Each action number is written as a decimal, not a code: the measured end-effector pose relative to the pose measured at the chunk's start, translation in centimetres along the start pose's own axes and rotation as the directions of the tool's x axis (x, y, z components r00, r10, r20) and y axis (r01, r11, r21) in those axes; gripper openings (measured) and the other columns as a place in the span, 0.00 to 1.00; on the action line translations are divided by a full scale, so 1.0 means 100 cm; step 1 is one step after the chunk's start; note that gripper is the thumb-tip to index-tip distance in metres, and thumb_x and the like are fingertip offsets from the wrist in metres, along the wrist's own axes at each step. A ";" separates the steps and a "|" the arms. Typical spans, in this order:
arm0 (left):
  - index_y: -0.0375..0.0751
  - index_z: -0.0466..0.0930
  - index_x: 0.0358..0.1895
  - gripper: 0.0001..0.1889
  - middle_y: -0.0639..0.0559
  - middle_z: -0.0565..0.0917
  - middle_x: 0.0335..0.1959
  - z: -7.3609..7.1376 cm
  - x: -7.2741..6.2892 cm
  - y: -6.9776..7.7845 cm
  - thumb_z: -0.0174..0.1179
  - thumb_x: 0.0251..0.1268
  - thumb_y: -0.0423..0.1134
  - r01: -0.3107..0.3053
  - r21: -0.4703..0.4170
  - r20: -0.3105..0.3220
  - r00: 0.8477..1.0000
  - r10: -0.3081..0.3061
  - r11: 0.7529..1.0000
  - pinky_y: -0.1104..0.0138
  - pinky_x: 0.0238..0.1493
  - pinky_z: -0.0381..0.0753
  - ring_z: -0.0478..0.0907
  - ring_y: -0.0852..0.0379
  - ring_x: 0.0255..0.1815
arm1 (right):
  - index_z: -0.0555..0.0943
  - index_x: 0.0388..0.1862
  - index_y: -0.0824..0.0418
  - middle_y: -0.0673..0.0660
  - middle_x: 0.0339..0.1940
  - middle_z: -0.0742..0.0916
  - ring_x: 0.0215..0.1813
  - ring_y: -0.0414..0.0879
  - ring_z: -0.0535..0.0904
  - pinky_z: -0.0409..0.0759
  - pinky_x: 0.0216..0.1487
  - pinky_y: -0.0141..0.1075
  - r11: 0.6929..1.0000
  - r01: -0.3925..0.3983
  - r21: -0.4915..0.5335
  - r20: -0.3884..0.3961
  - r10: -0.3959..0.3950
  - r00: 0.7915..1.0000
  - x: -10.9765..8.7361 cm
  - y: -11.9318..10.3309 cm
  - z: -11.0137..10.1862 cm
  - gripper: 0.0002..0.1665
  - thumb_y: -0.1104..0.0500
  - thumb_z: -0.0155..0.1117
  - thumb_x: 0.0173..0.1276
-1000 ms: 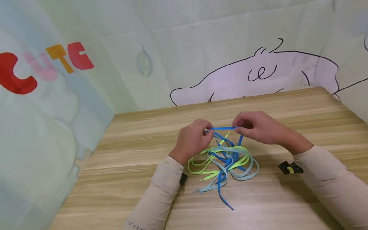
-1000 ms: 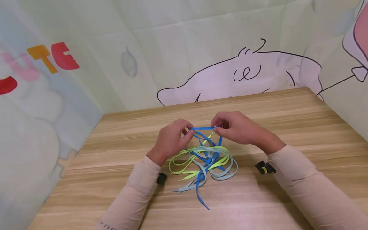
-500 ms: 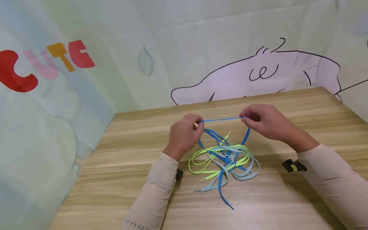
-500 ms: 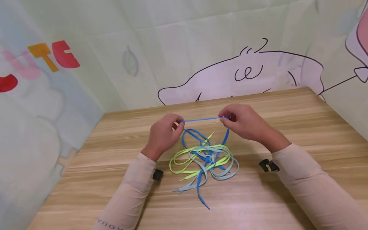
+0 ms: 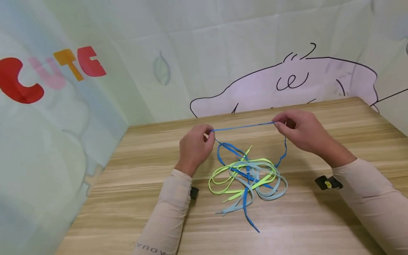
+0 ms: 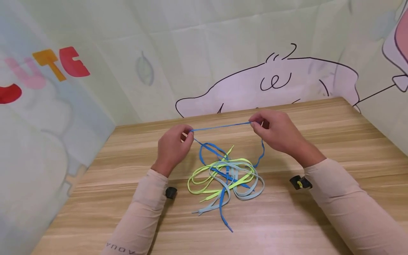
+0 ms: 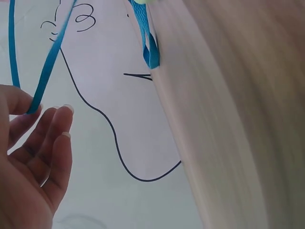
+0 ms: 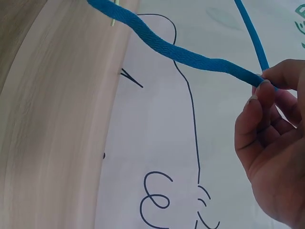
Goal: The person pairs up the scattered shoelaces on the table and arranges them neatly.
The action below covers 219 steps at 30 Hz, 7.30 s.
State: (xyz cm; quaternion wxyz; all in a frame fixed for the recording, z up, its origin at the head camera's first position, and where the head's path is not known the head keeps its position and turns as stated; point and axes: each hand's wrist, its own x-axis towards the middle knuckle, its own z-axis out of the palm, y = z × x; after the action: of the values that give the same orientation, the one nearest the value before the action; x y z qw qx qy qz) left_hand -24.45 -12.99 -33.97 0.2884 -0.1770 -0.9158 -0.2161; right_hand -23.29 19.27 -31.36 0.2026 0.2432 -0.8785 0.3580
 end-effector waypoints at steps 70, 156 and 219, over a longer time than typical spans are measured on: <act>0.39 0.85 0.46 0.10 0.48 0.85 0.35 -0.006 0.005 -0.053 0.61 0.72 0.41 0.332 -0.376 -0.072 0.920 -0.385 0.865 0.62 0.37 0.77 0.78 0.52 0.36 | 0.81 0.49 0.64 0.61 0.37 0.85 0.35 0.47 0.76 0.72 0.29 0.27 0.938 -0.347 0.005 -0.226 0.339 0.913 -0.005 0.055 -0.021 0.18 0.51 0.56 0.75; 0.38 0.56 0.74 0.27 0.36 0.68 0.71 0.011 0.015 -0.092 0.50 0.77 0.41 0.646 -0.745 0.612 0.563 -0.555 -0.167 0.63 0.55 0.81 0.81 0.48 0.56 | 0.77 0.52 0.74 0.75 0.51 0.83 0.32 0.45 0.81 0.75 0.32 0.32 0.840 -0.542 0.017 -0.005 0.542 0.841 0.012 0.121 -0.021 0.19 0.66 0.55 0.64; 0.43 0.52 0.75 0.28 0.42 0.63 0.70 -0.018 -0.001 -0.127 0.48 0.79 0.46 0.548 -0.775 0.600 0.477 -0.642 -0.316 0.59 0.65 0.73 0.69 0.45 0.70 | 0.73 0.64 0.76 0.78 0.63 0.75 0.60 0.70 0.71 0.68 0.61 0.61 0.840 -0.476 -0.259 0.275 0.536 0.798 0.005 0.125 -0.034 0.29 0.54 0.50 0.75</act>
State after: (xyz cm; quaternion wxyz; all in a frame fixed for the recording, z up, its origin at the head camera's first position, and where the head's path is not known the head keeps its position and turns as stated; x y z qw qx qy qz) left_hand -29.31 -24.58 -36.43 -0.0193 0.1898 -0.4776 -0.8576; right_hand -30.18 29.40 -35.46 -0.0331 0.0371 -0.9608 0.2728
